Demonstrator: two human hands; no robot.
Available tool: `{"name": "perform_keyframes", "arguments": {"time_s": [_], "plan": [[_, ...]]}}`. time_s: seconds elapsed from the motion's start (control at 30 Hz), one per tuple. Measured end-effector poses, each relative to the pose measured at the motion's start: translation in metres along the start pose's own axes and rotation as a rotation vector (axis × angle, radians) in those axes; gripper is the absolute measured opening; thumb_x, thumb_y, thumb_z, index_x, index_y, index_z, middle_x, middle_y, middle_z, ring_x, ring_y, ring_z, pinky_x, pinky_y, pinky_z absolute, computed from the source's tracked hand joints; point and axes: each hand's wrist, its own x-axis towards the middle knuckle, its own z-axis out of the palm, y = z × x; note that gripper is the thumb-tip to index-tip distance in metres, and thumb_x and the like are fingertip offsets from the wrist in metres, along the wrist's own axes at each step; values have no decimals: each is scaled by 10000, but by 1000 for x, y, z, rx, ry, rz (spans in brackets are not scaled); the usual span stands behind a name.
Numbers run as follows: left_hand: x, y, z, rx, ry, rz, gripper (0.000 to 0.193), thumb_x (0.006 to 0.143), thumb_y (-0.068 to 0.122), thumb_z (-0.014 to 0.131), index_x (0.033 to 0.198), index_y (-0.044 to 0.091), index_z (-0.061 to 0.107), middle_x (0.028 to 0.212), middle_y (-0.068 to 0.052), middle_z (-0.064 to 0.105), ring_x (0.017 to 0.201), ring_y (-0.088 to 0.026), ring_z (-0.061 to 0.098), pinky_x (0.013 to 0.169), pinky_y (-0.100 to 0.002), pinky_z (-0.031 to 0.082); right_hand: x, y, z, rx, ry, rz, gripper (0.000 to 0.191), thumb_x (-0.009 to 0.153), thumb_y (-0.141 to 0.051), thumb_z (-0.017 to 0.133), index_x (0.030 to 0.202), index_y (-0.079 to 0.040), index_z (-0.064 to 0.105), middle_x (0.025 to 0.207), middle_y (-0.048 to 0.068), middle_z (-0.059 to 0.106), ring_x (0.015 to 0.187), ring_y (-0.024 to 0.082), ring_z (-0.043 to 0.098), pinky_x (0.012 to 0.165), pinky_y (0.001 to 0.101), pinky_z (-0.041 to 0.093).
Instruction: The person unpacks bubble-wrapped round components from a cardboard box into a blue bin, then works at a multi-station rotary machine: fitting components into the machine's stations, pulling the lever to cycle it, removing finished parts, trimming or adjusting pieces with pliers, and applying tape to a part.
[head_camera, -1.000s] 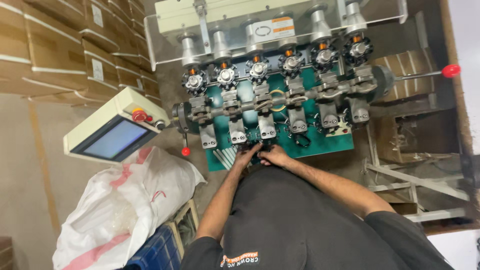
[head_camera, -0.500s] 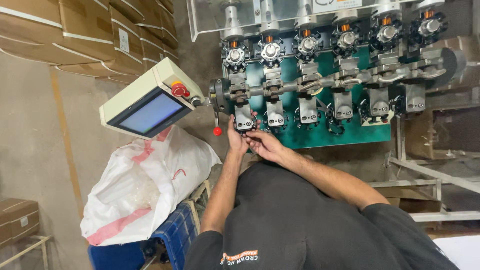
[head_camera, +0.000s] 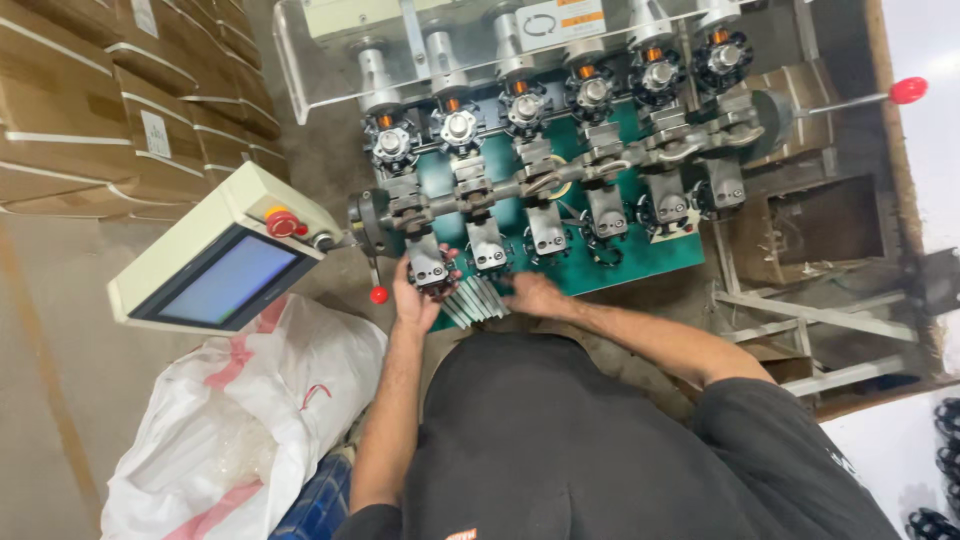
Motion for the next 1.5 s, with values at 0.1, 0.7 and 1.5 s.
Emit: {"name": "perform_keyframes", "arguments": {"time_s": [0.1, 0.7, 1.5], "plan": [[1, -12, 2, 128, 155, 122, 535, 1006, 442, 454, 1332, 49, 609, 1078, -156, 711, 820, -283, 694, 703, -430, 582, 5, 30, -57, -472, 301, -121, 535, 849, -210, 705, 1339, -42, 569, 1255, 152, 586, 1081, 283, 535, 904, 410, 407], [-48, -147, 50, 1991, 187, -27, 374, 938, 348, 560, 1251, 209, 709, 1117, -152, 740, 1041, -356, 699, 888, -509, 540, 46, 7, -128, -864, 652, -435, 613, 826, -197, 658, 1406, -25, 556, 1279, 173, 584, 1279, 359, 497, 1128, 501, 369], [-41, -55, 10, 10, -268, -108, 377, 967, 66, 603, 1337, 6, 561, 1290, -139, 666, 1160, -246, 682, 1016, -415, 566, -28, 37, -26, -410, -34, -996, 306, 767, -72, 710, 1069, -73, 659, 1111, 75, 657, 1224, 283, 570, 975, 456, 445]]}}
